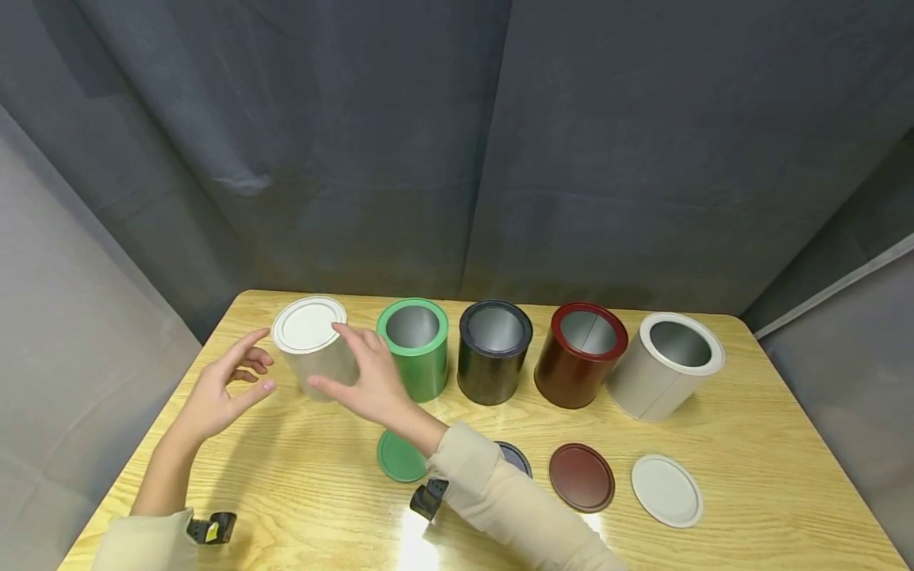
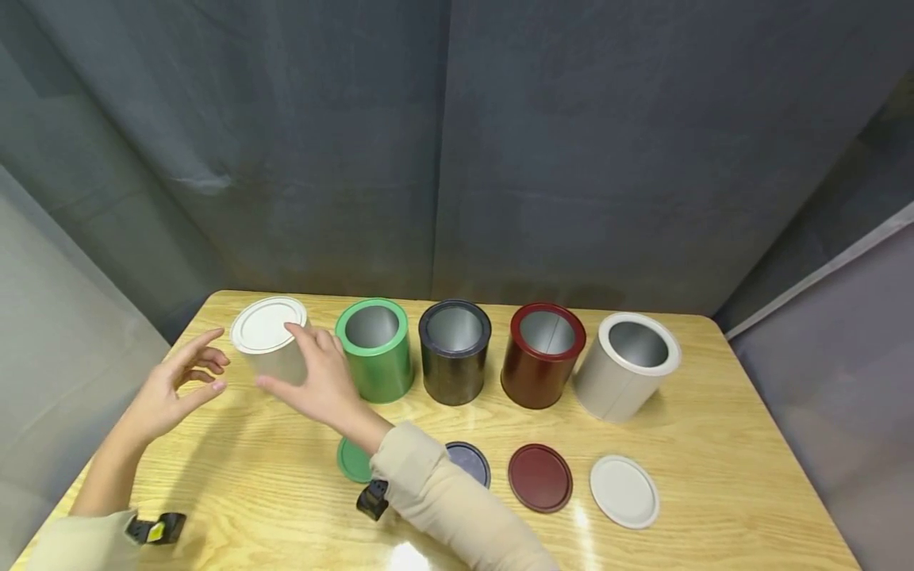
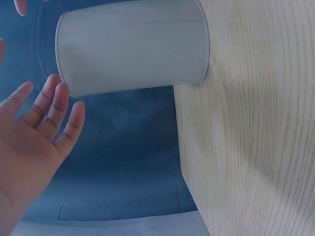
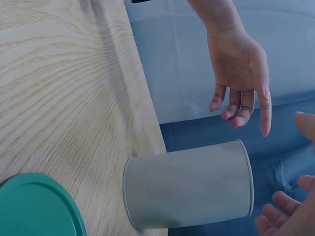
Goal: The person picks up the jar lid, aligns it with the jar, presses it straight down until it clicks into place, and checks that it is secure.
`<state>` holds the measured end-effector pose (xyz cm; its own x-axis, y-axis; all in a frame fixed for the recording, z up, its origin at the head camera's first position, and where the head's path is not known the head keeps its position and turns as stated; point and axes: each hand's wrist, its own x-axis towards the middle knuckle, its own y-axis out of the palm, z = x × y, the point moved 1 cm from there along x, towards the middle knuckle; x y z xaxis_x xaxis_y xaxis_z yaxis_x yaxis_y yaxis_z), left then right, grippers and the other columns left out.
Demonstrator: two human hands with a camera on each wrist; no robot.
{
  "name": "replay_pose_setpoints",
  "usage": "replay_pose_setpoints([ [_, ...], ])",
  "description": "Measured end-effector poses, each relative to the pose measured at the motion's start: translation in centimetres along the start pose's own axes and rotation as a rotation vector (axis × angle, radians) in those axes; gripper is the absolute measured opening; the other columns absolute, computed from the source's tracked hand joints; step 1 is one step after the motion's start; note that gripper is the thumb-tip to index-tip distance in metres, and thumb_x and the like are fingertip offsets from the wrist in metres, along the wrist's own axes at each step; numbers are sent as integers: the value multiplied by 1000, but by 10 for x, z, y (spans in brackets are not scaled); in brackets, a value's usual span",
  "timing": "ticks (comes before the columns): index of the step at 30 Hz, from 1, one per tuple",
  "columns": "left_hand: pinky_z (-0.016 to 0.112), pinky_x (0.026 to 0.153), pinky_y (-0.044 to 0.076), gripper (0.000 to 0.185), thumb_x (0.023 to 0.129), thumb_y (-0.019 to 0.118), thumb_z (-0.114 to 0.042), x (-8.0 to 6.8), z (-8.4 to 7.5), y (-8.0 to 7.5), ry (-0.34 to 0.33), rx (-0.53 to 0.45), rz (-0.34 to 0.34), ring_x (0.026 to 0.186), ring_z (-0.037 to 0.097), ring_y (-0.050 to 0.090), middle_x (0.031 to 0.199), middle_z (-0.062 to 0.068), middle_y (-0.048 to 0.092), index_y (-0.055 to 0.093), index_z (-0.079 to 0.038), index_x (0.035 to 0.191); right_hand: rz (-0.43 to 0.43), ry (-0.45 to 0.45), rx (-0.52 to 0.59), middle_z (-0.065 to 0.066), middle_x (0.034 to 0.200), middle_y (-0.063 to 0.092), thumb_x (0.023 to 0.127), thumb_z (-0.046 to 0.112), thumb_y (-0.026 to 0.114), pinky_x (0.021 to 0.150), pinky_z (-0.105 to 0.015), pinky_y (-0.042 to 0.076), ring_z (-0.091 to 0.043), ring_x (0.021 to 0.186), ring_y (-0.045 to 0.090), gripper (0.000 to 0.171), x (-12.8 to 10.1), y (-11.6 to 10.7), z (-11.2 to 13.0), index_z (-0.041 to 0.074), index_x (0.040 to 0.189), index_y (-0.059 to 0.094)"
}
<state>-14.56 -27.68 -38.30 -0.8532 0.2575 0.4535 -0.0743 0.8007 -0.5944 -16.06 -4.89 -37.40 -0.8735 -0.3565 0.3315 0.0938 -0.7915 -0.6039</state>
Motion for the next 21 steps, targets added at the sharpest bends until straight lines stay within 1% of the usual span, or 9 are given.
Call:
replay_pose_setpoints([
  [6,18,70,44,68,68,68,14,-3,-2,5,34,-41,1,85,11,53,92,-4,57,42,6,130,27,-1,-25,-5,131,46,75,45,70,93,-37,38,-20,119,42,74,-6,-6,1,19,138,40],
  [10,20,71,44,68,68,68,14,-4,-6,10,58,-44,34,86,12,53,93,-4,57,42,6,130,37,-18,-29,-4,131,47,75,46,70,93,-36,38,-19,119,42,75,-11,-12,1,17,138,40],
  [13,20,71,45,68,68,69,13,-5,-9,13,68,-32,54,87,13,54,94,-4,57,42,6,130,44,-34,-25,-4,130,49,75,46,70,91,-36,40,-19,116,45,76,-15,-16,0,16,137,40],
  [15,21,71,45,68,68,69,12,-6,-10,14,71,-22,60,87,13,54,95,-3,58,42,5,130,48,-45,-17,-5,127,51,75,46,70,87,-35,41,-18,111,48,75,-17,-18,-1,16,137,40],
  [18,22,70,45,69,67,70,12,-7,-10,15,77,-4,66,88,13,54,96,-3,58,43,6,130,54,-63,-12,-2,113,57,75,44,71,82,-32,43,-15,102,51,75,-20,-22,-2,16,137,40],
  [21,24,69,46,69,66,71,11,-8,-10,18,87,14,73,88,14,54,96,-3,58,43,7,128,63,-72,-17,0,102,57,74,43,71,77,-30,43,-13,97,52,75,-23,-26,-4,19,137,40],
])
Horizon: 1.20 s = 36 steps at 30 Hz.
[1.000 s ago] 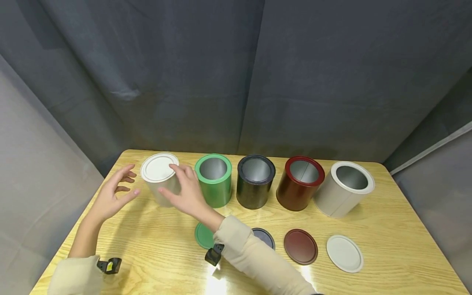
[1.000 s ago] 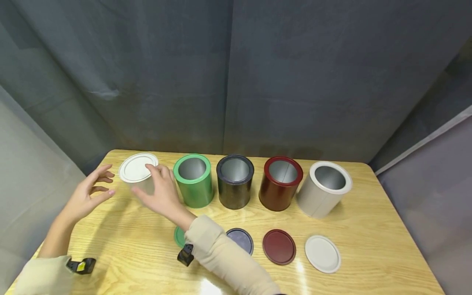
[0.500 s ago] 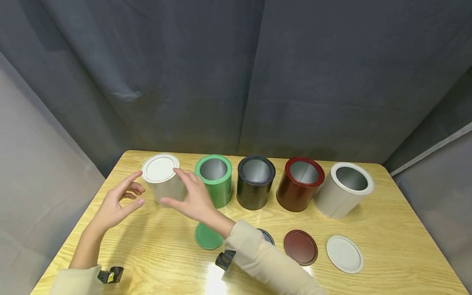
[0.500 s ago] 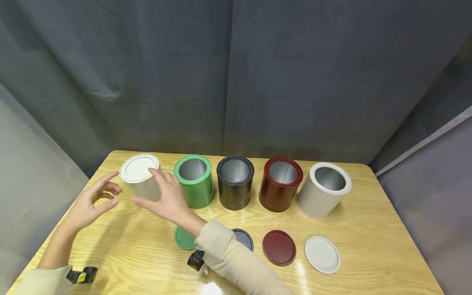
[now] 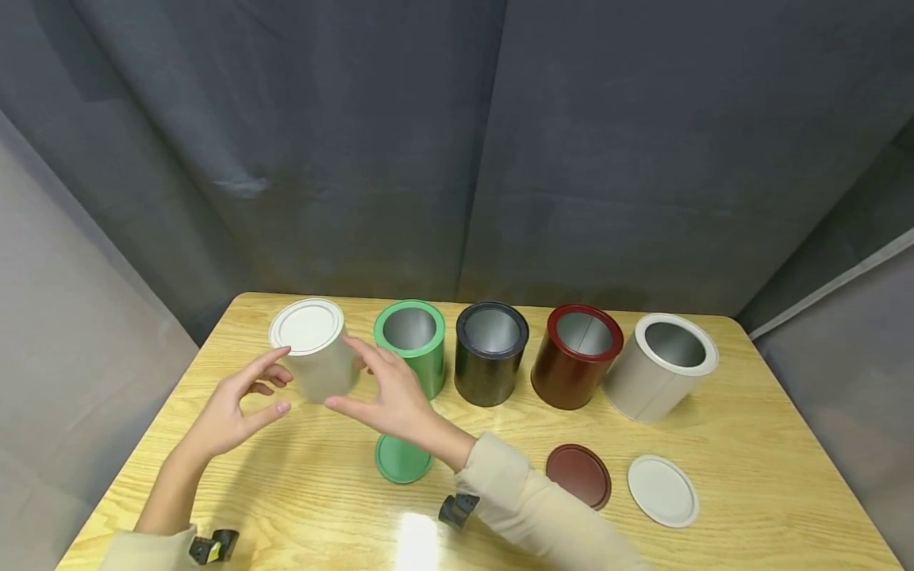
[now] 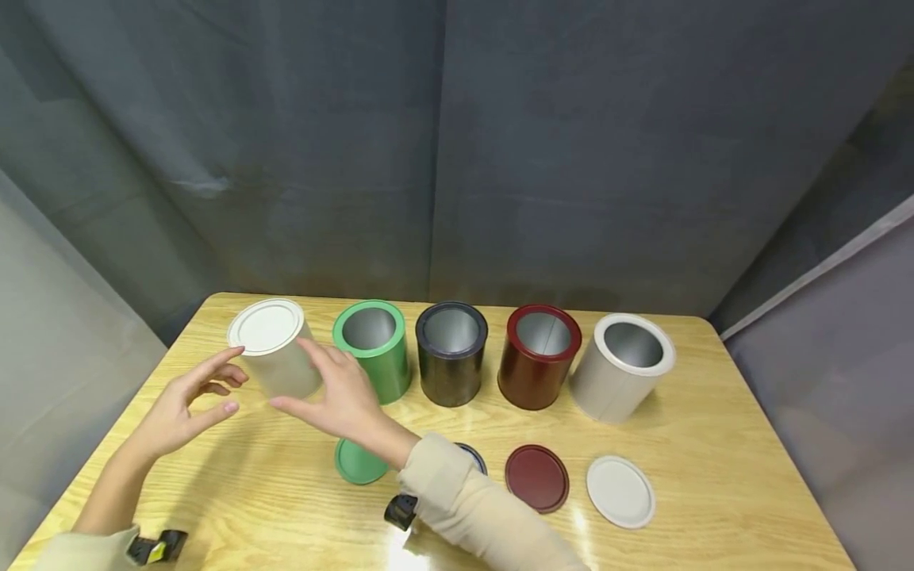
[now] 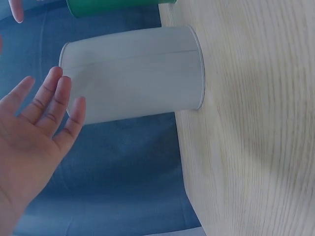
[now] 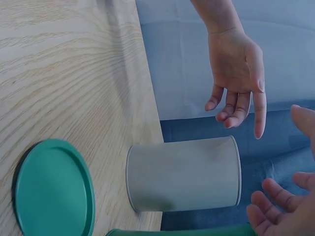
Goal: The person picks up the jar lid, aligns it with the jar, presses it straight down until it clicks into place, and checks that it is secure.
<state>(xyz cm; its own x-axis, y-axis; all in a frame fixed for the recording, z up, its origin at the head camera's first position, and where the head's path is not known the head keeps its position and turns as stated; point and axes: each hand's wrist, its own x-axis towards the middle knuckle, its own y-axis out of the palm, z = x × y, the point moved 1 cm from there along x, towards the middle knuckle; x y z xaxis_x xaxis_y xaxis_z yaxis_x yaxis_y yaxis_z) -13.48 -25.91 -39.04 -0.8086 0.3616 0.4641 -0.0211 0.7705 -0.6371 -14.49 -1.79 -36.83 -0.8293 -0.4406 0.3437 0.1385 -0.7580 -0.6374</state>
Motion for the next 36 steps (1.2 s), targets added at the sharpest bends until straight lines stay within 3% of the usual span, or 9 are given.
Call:
replay_pose_setpoints([
  [4,26,69,47,68,64,71,12,2,-9,3,12,4,11,88,15,55,96,-2,58,44,9,126,17,-7,-8,1,99,55,75,44,71,75,-28,43,-12,94,51,74,-4,-4,-3,21,137,39],
  [10,30,69,46,68,64,71,13,9,-39,6,24,-43,47,87,19,54,95,0,57,43,11,126,54,-16,-15,1,98,53,75,43,71,73,-26,42,-12,90,50,73,-11,-10,-7,20,137,40],
  [13,30,69,46,69,63,71,12,10,-44,10,28,-56,63,87,20,54,95,0,57,42,10,126,81,-14,-8,0,101,53,76,43,71,74,-26,42,-13,89,50,73,-15,-12,-10,18,137,40],
  [22,32,70,46,76,66,74,5,2,-25,27,44,-91,100,89,20,54,98,0,57,38,4,133,131,13,16,1,103,54,72,43,73,76,-27,43,-12,91,50,75,-28,-21,-20,19,136,42],
  [28,33,69,47,74,64,74,7,3,-34,36,39,-110,123,87,27,54,97,4,57,39,10,129,143,-8,-9,2,103,53,71,43,75,77,-30,45,-12,92,50,75,-37,-26,-29,16,135,43],
  [36,34,72,47,78,68,76,-4,0,-19,52,22,-142,188,91,20,54,101,1,56,37,-3,136,150,-11,-19,2,106,53,71,42,75,76,-29,43,-13,92,50,75,-48,-28,-41,13,133,45],
])
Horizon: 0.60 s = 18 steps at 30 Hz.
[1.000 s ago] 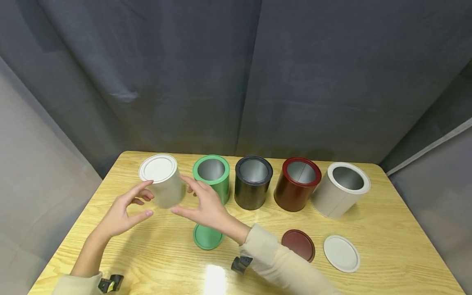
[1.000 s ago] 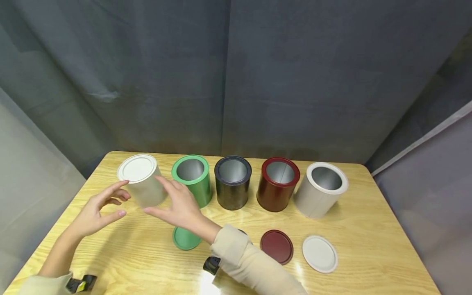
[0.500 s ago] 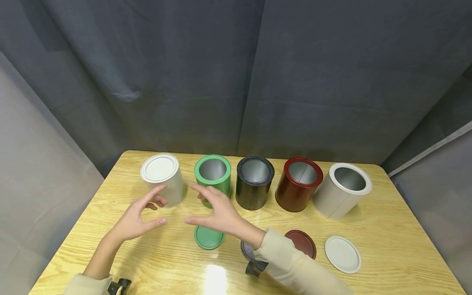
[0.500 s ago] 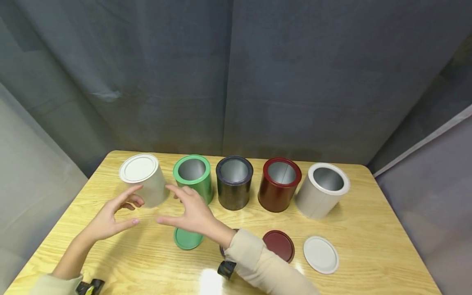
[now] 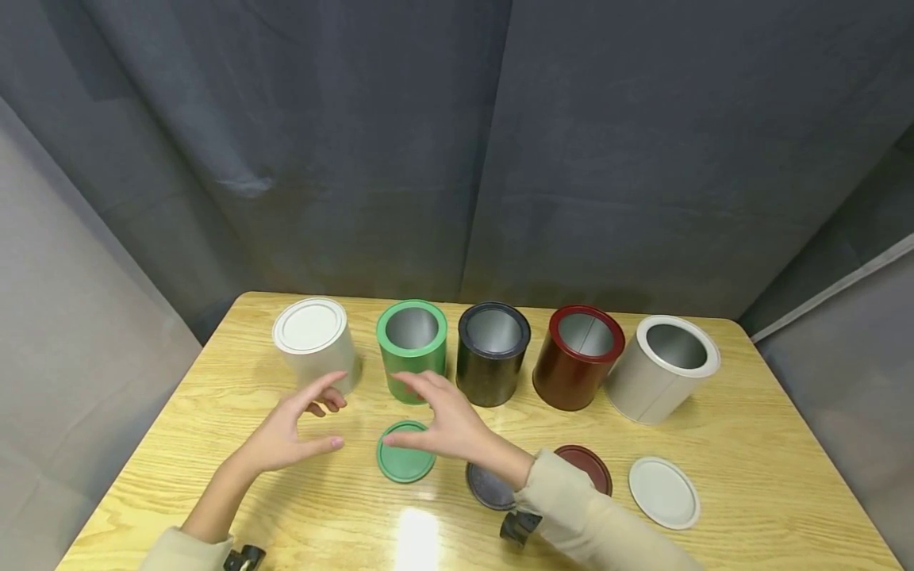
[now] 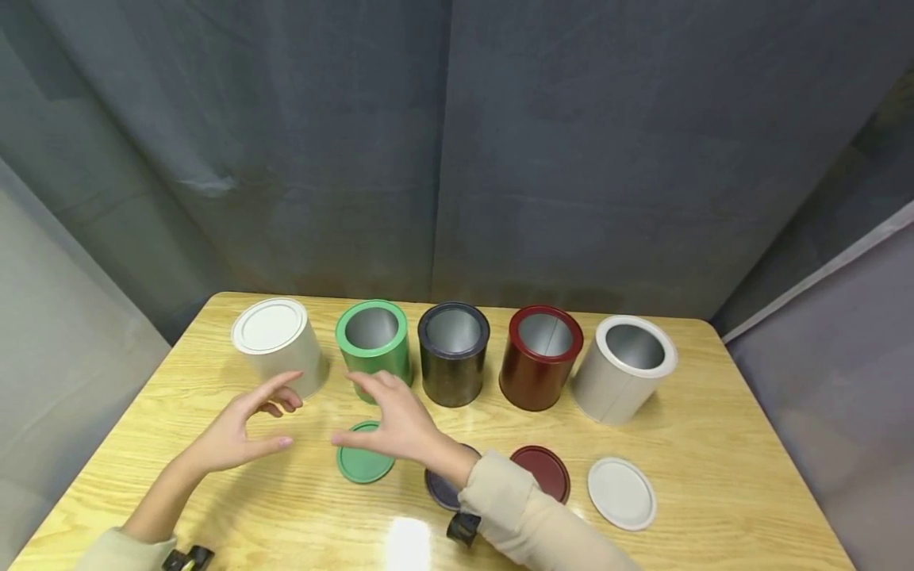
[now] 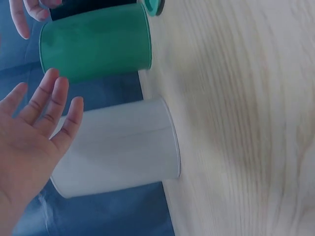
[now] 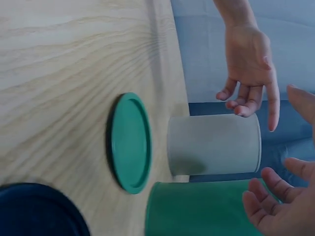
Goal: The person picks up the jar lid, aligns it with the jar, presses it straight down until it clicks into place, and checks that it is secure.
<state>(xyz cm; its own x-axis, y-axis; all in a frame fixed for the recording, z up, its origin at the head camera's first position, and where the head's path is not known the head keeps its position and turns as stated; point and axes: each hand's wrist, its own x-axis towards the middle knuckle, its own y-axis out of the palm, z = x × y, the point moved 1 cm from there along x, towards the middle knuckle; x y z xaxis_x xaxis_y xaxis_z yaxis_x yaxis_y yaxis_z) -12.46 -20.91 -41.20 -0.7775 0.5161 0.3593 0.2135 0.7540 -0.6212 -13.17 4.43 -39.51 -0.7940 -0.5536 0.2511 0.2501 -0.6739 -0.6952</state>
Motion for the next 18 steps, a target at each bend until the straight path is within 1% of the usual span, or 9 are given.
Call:
replay_pose_setpoints([
  [2,33,72,46,78,68,76,-4,1,0,3,0,-13,9,91,17,54,102,0,56,37,-5,136,-7,-2,2,1,106,53,71,41,75,76,-29,43,-14,93,50,75,-2,2,-3,11,133,45],
  [5,31,72,46,78,68,77,-5,1,0,8,0,-20,13,90,15,54,101,1,56,37,-2,135,-8,6,1,0,110,53,71,42,75,78,-31,43,-15,95,50,75,-6,5,-8,11,133,45],
  [8,32,70,46,78,68,78,-7,2,1,12,1,-13,12,89,17,54,103,2,55,37,0,134,6,12,-8,-2,116,51,71,43,75,81,-35,43,-18,100,50,77,-10,8,-14,11,134,44],
  [10,33,70,46,78,68,79,-10,2,2,16,-5,-7,18,90,19,54,106,2,54,38,-1,134,14,13,-20,-3,119,50,70,45,75,83,-38,43,-20,104,50,80,-12,10,-18,12,135,43],
  [15,35,73,46,78,69,79,-19,4,5,24,-35,-1,59,96,21,52,114,1,51,39,-5,135,22,19,-21,-6,120,48,67,44,77,85,-40,43,-21,107,48,83,-17,13,-29,12,135,43],
  [18,38,72,46,80,68,80,-23,6,7,29,-53,-4,90,97,23,51,118,3,49,40,-7,135,38,15,-20,-7,121,47,67,44,78,85,-41,43,-21,107,48,84,-20,15,-36,12,135,42],
])
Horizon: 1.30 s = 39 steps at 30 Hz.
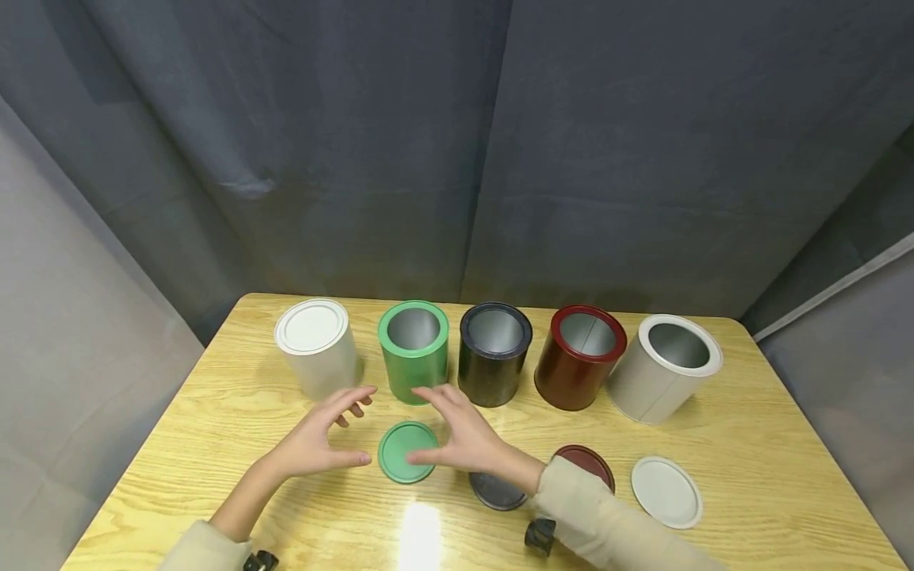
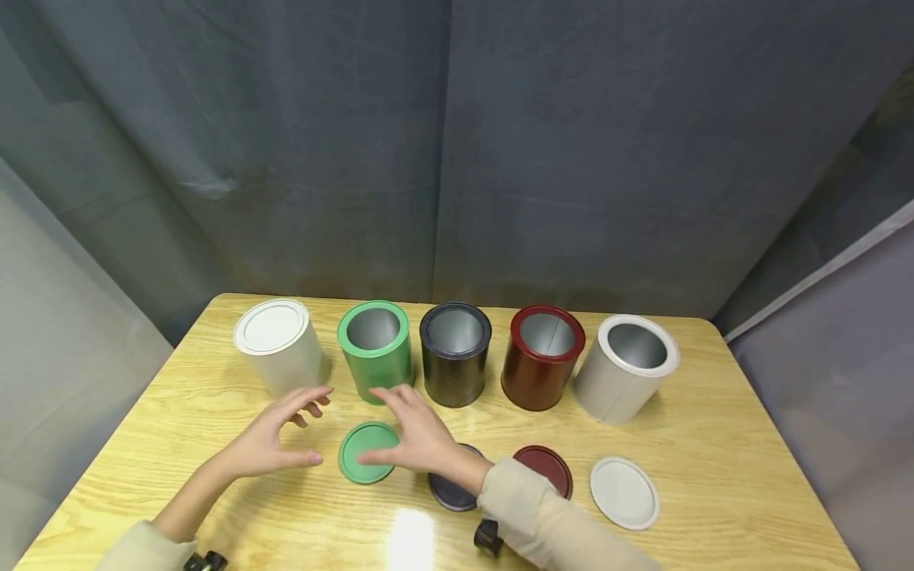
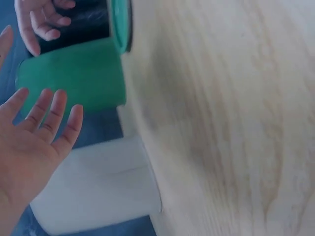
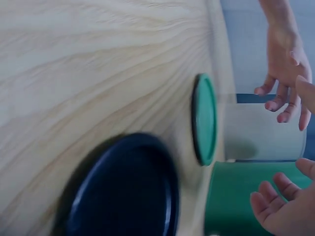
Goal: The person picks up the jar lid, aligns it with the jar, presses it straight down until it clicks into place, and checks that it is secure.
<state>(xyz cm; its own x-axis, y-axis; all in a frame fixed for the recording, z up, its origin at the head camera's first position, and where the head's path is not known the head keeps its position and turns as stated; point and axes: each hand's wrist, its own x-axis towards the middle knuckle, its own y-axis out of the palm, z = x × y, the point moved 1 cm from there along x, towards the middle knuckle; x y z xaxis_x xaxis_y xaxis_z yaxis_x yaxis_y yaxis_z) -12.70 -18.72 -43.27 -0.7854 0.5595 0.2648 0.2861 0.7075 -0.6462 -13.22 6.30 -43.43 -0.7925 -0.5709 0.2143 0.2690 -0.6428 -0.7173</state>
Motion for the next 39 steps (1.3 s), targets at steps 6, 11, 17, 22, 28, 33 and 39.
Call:
replay_pose_setpoints([
  [6,46,73,46,85,64,83,-25,9,7,12,-12,-7,90,99,32,51,120,11,49,39,-10,135,38,8,-6,-9,122,45,67,43,78,84,-40,42,-21,107,46,86,-3,4,-12,10,136,40],
  [11,46,79,46,89,62,84,-22,11,13,20,14,-6,127,101,34,50,120,16,47,38,-6,136,81,20,-18,-13,119,46,66,44,78,82,-38,42,-21,102,46,90,-5,8,-18,7,137,37],
  [17,46,87,43,94,62,84,-26,15,17,24,13,3,176,107,34,49,122,18,45,34,1,137,108,2,-76,-12,121,44,62,46,80,87,-44,38,-24,110,41,97,-6,14,-27,5,137,36],
  [22,49,90,39,95,62,84,-31,18,24,29,-29,37,203,111,31,46,122,15,45,35,-1,137,159,41,-122,-13,123,41,60,48,81,88,-45,32,-27,114,35,100,-7,19,-34,7,139,34],
  [28,49,89,38,96,61,83,-36,18,33,34,-68,58,240,110,30,44,122,14,43,36,-2,138,192,82,-154,-11,122,40,58,51,81,80,-37,30,-24,110,34,103,-9,23,-37,10,140,33],
  [33,53,91,33,95,60,83,-39,17,35,36,-97,96,256,114,29,40,122,12,43,39,-4,137,204,104,-158,-10,123,39,58,51,81,79,-36,29,-25,112,33,103,-7,25,-41,11,140,33],
  [39,54,88,29,91,61,82,-41,17,40,37,-125,119,270,116,30,36,124,11,41,42,-5,135,224,103,-169,-9,122,39,57,52,81,79,-35,27,-24,109,32,102,-6,25,-42,12,139,35],
])
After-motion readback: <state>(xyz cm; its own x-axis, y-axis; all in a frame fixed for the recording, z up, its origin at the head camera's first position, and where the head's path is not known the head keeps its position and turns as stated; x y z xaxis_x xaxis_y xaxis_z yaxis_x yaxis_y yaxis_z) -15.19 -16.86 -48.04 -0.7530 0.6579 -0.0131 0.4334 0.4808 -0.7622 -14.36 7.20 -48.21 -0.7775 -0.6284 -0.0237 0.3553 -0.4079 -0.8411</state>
